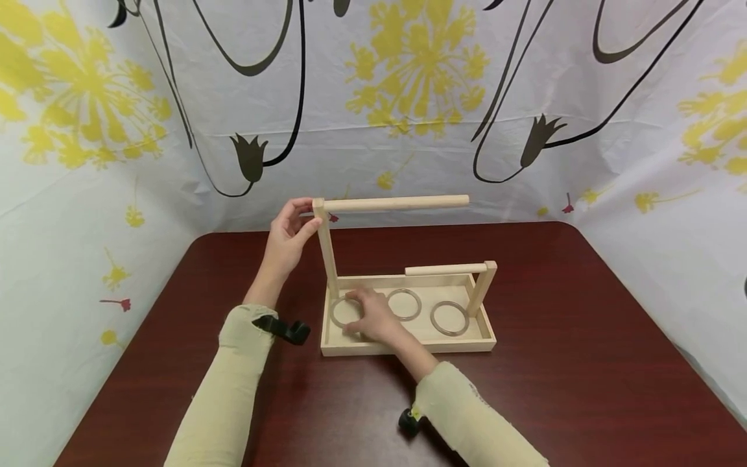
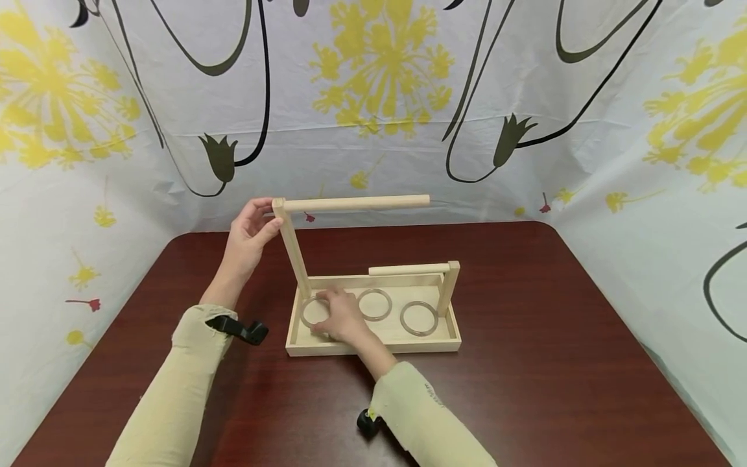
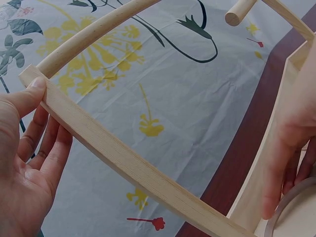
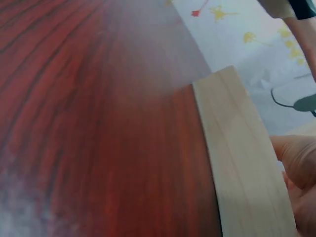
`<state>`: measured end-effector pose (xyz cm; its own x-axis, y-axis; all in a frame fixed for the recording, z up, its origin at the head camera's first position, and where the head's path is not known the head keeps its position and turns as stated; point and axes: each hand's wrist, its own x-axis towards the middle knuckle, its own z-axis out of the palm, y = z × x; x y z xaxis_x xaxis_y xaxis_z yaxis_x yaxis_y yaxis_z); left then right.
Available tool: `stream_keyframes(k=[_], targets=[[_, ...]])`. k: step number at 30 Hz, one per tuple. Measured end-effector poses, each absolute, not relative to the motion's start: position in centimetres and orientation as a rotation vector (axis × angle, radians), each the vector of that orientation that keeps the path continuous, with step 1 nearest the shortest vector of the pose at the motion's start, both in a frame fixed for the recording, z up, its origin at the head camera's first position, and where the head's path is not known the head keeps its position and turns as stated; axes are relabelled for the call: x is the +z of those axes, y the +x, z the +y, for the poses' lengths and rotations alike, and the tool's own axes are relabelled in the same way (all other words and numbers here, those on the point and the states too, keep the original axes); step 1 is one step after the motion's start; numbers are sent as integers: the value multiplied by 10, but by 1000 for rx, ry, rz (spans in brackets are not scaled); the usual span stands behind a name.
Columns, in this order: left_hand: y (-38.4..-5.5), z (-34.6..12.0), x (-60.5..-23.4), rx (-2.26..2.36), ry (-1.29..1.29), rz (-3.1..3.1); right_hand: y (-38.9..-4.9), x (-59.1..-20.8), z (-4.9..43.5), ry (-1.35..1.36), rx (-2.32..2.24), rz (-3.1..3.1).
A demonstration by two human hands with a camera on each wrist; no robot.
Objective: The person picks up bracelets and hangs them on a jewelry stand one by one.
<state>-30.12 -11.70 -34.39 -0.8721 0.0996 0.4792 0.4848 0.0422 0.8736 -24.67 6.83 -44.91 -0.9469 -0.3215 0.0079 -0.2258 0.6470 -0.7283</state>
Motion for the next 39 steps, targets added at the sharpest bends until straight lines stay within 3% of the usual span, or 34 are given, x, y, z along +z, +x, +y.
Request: stream_keyframes(k=[8,15,39], targets=[[-302,-118,-346,-1905,-618,-2005,-243,-447,59,-500,-859,2919],[-302,-116,-346,-1903,-609,-2016,-242,-446,60,-492,-869,2902],[-305,-118,-347,-1902,-641,-2000,-232,-435,69,-584,-1460,2706]])
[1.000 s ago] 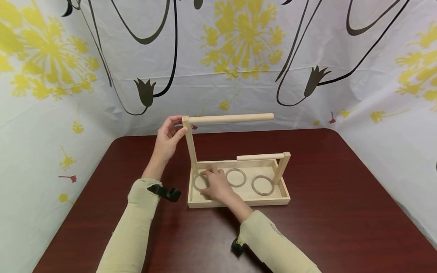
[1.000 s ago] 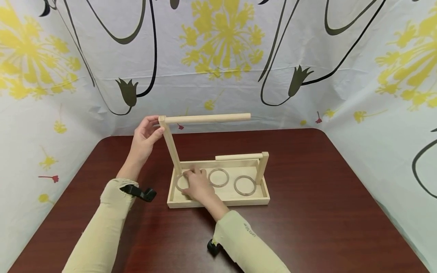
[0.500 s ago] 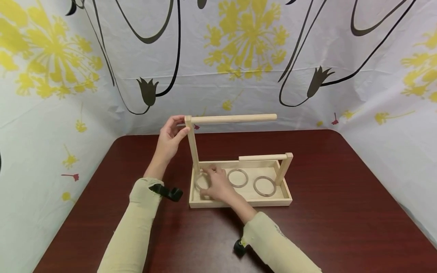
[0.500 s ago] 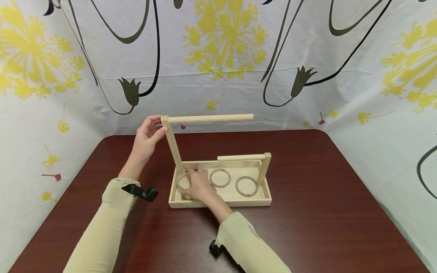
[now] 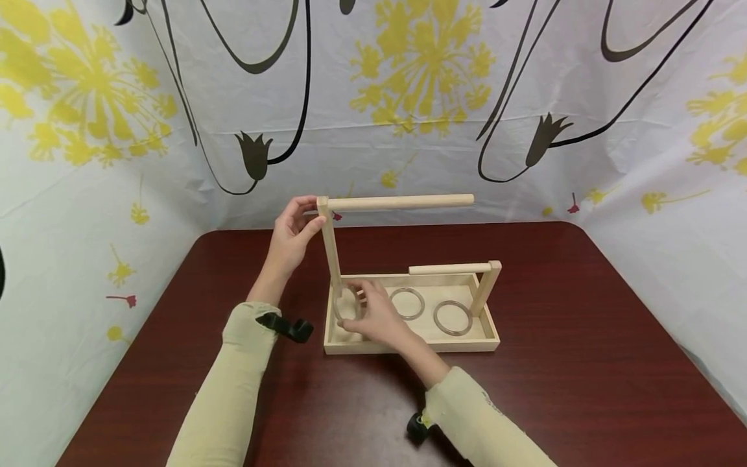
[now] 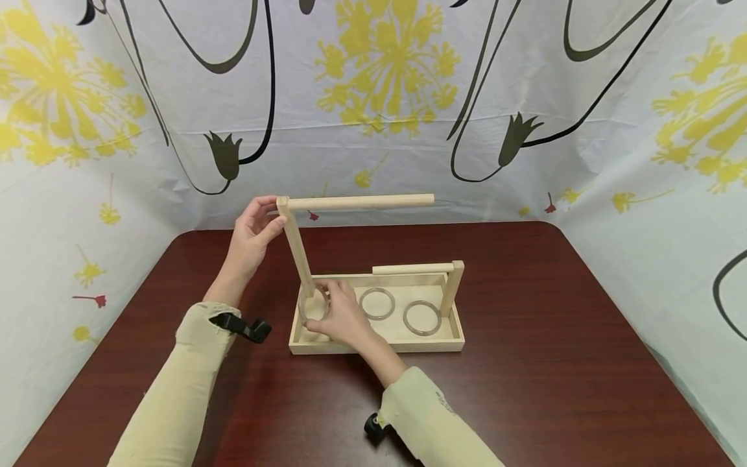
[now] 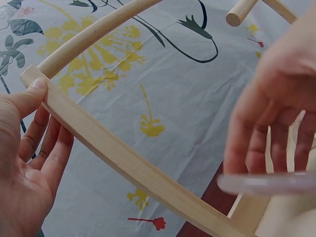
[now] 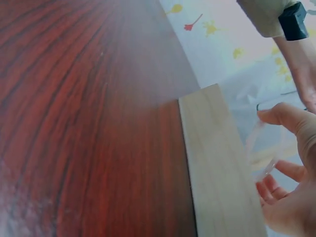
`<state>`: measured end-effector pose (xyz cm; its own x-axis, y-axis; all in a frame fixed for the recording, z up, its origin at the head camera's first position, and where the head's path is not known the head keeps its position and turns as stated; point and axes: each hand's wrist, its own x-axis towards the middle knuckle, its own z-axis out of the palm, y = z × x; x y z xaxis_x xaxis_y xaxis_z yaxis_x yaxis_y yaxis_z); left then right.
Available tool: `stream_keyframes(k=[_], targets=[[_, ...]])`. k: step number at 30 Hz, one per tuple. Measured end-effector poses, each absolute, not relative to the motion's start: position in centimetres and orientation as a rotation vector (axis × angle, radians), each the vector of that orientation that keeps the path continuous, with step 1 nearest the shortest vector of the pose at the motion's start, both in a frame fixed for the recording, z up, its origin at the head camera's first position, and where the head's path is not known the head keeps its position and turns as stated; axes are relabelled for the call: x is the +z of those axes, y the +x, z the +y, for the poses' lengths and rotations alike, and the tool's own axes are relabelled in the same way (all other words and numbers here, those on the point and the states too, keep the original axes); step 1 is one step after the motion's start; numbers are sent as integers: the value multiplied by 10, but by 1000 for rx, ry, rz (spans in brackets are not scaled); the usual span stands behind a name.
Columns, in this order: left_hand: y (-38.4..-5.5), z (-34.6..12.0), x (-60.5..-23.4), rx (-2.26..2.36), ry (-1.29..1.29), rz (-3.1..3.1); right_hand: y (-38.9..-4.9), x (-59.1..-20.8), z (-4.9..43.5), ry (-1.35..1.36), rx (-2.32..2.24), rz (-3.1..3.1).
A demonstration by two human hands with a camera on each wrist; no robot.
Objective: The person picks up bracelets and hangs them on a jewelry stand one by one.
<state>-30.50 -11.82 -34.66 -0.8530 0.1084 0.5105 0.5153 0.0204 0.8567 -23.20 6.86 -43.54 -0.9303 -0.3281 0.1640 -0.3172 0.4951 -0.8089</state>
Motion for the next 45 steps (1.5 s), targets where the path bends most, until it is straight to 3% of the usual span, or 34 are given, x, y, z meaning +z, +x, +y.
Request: stream_keyframes(k=[22,45], targets=[[-304,-119,-344,-1906,-669,-1986,-204,-391,77,-846,-1882,2493],[-304,-118,-345,-1922,-649,-1983,-205,-337,111,-844,-2112,2431]])
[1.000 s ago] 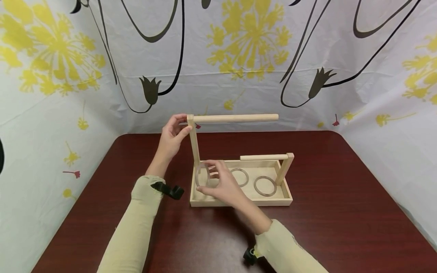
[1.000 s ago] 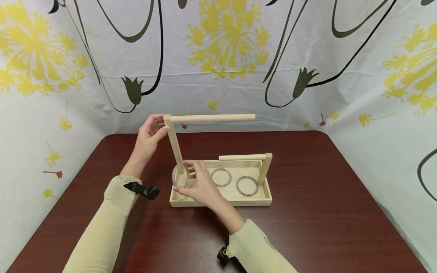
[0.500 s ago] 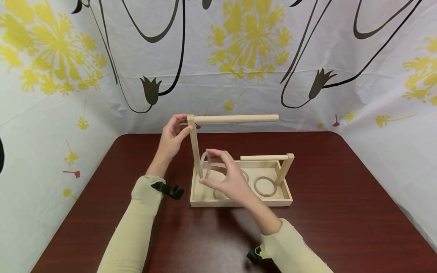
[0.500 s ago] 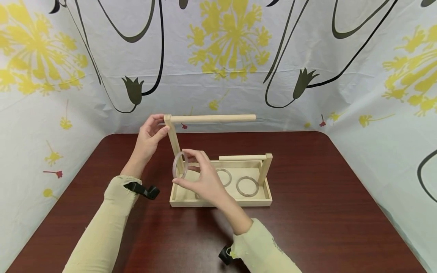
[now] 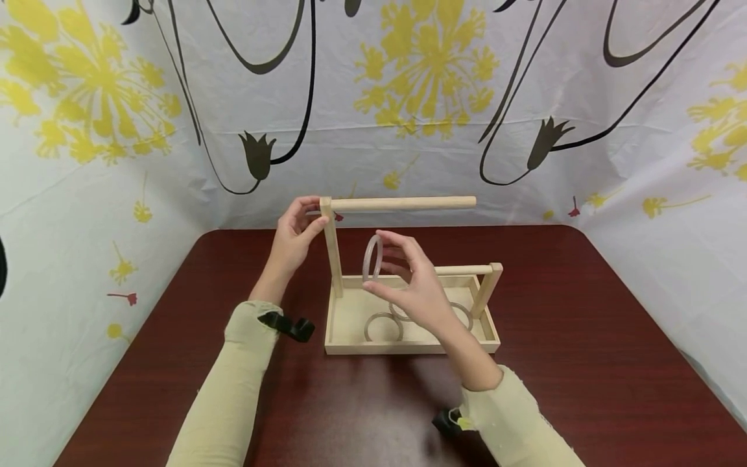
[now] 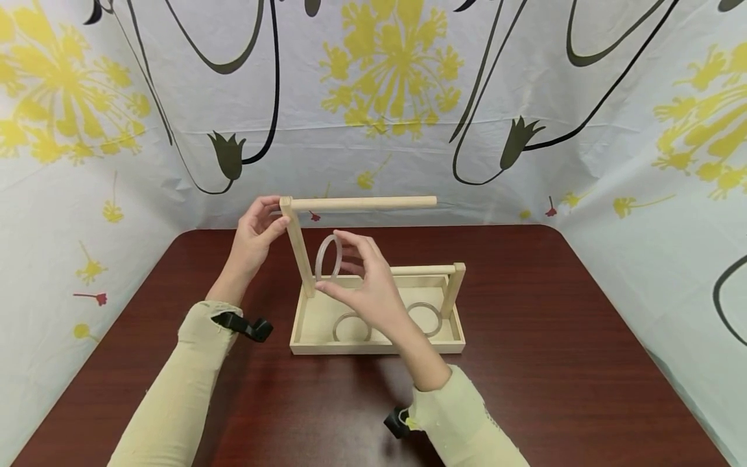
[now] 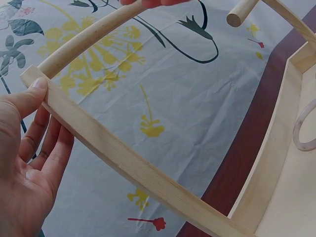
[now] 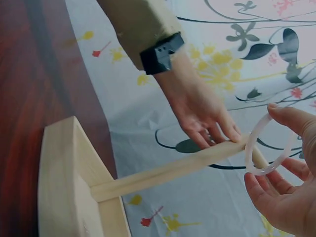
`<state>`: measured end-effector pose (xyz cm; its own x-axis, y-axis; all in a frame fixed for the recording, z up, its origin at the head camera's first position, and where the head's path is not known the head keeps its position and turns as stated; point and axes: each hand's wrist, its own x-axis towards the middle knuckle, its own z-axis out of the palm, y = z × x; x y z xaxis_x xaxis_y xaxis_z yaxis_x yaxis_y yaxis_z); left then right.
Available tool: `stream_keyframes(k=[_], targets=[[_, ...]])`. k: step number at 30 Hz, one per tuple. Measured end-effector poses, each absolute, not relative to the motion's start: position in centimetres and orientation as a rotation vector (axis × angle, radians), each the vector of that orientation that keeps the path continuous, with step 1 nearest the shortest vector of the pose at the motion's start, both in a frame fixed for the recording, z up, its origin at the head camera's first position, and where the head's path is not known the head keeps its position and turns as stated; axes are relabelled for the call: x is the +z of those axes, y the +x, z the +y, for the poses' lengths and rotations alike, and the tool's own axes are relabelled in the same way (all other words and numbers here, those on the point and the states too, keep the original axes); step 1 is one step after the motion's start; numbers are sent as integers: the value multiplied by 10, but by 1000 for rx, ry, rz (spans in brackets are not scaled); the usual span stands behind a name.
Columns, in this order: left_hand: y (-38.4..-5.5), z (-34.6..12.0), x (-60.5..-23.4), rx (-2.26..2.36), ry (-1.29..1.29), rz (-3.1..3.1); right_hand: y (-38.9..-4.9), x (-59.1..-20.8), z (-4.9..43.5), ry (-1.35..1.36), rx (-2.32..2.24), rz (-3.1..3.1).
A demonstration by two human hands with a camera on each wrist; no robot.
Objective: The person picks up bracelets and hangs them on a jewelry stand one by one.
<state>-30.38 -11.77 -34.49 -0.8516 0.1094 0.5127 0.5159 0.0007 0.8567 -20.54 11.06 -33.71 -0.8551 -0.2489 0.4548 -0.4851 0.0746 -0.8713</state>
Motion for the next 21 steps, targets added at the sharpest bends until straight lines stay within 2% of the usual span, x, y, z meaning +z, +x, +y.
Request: stream_keyframes(k=[21], targets=[[-302,-118,-344,-1943,-629,-1987,-212,-296,154,592,1764,-2021]])
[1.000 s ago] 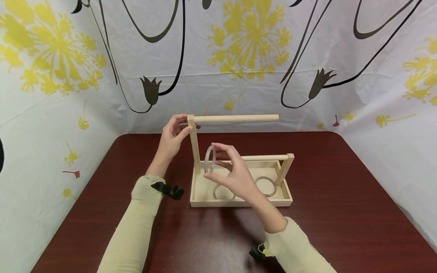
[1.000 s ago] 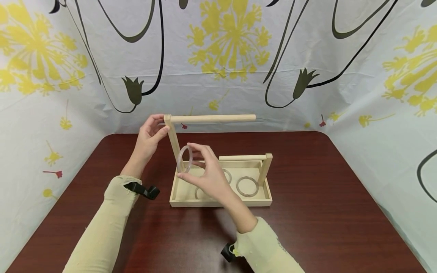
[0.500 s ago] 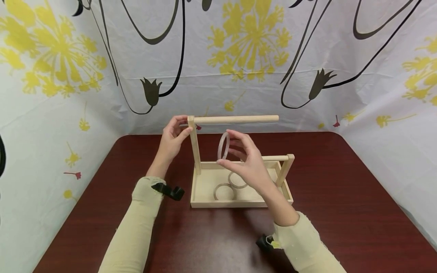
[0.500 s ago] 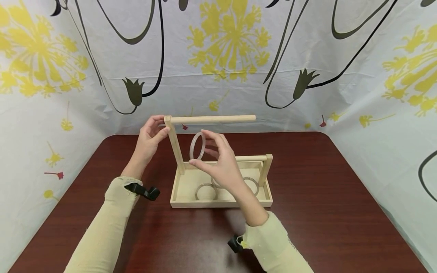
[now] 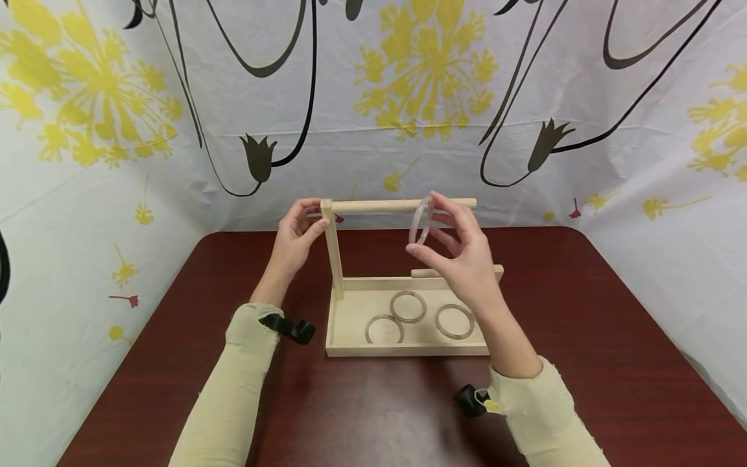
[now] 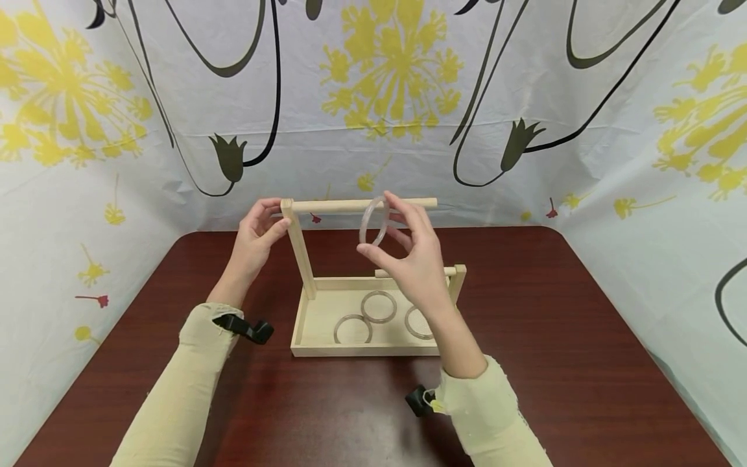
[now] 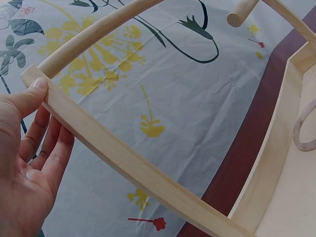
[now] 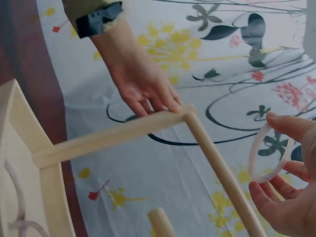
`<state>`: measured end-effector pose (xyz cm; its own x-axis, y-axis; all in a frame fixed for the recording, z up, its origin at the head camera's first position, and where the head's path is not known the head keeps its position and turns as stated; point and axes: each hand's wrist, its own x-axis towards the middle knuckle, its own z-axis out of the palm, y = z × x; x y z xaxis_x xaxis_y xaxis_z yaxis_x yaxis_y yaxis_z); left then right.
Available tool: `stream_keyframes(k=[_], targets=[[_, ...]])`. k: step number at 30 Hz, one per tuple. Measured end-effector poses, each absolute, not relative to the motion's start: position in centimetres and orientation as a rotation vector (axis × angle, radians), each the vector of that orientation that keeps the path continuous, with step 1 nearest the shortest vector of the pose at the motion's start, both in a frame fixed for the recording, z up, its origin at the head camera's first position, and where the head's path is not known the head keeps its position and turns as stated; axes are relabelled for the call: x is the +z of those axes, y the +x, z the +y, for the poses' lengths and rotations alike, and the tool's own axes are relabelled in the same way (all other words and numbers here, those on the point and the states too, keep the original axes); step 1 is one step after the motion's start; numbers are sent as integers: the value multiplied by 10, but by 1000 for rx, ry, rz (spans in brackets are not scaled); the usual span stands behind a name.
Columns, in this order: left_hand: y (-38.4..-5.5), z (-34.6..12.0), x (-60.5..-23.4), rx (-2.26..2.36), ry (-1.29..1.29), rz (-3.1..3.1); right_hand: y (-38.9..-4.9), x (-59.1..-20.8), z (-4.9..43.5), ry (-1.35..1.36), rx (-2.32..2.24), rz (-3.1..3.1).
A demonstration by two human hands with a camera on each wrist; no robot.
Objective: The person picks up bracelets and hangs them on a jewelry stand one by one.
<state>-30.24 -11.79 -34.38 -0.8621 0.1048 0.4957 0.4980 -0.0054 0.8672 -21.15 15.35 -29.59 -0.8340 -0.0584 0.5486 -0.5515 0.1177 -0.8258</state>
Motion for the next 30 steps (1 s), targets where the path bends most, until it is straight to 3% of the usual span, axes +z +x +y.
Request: stream_keyframes(k=[30], targets=[[-302,-119,-344,-1900,-644,-2008,-221,-282,201,363,1561,-2005]])
